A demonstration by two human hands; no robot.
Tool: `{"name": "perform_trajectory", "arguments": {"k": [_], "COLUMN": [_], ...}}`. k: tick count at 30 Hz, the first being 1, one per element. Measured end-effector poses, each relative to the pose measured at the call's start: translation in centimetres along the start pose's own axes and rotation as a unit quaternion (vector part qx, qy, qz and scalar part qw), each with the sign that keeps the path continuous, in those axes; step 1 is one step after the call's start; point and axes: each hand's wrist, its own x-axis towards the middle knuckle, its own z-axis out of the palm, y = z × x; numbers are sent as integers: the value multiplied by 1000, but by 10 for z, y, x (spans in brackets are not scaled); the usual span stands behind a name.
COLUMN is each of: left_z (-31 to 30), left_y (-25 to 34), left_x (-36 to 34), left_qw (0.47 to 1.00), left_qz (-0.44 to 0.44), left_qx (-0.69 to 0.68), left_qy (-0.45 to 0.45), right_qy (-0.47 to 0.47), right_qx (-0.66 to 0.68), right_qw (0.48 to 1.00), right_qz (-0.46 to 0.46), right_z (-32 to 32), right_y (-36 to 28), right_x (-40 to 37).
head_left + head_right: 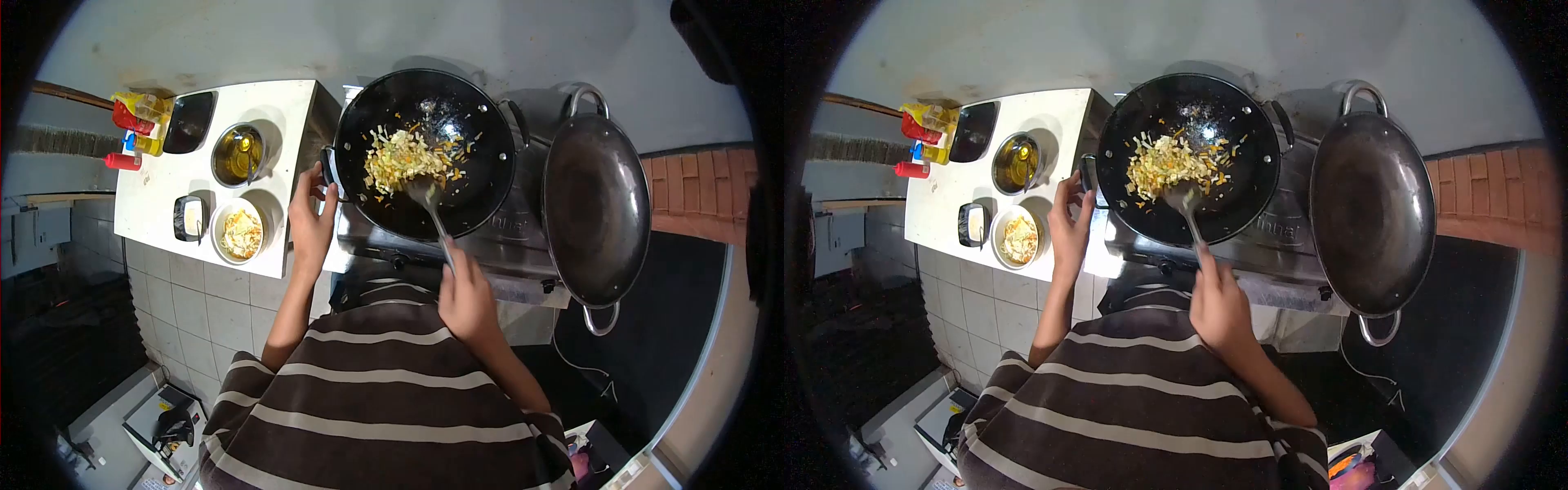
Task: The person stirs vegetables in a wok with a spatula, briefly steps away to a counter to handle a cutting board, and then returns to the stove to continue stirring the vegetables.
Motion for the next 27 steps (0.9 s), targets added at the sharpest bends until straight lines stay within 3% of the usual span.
{"name": "perform_trajectory", "arguments": {"k": [5,8,12,17,20,25,27], "left_z": [-7,-5,-5,-5,-5,-5,-3], "left_y": [10,9,10,2,-1,3,2], "left_x": [1,1,0,2,2,0,4], "left_qw": [1000,1000,999,998,999,998,999], "left_qz": [-5,11,17,23,22,21,21], "left_qx": [2,21,40,49,31,54,46], "left_qy": [-22,-15,-13,-15,-13,-19,-20], "right_qy": [22,-44,-77,-29,-108,-68,-11], "right_qx": [34,48,59,52,52,18,4], "right_qw": [999,997,994,998,991,995,997], "right_qz": [18,42,54,33,66,68,77], "right_z": [-13,-31,11,-2,-19,29,29], "right_y": [-20,-40,-35,-36,-50,-27,-12], "right_x": [21,-2,19,30,10,49,64]}}
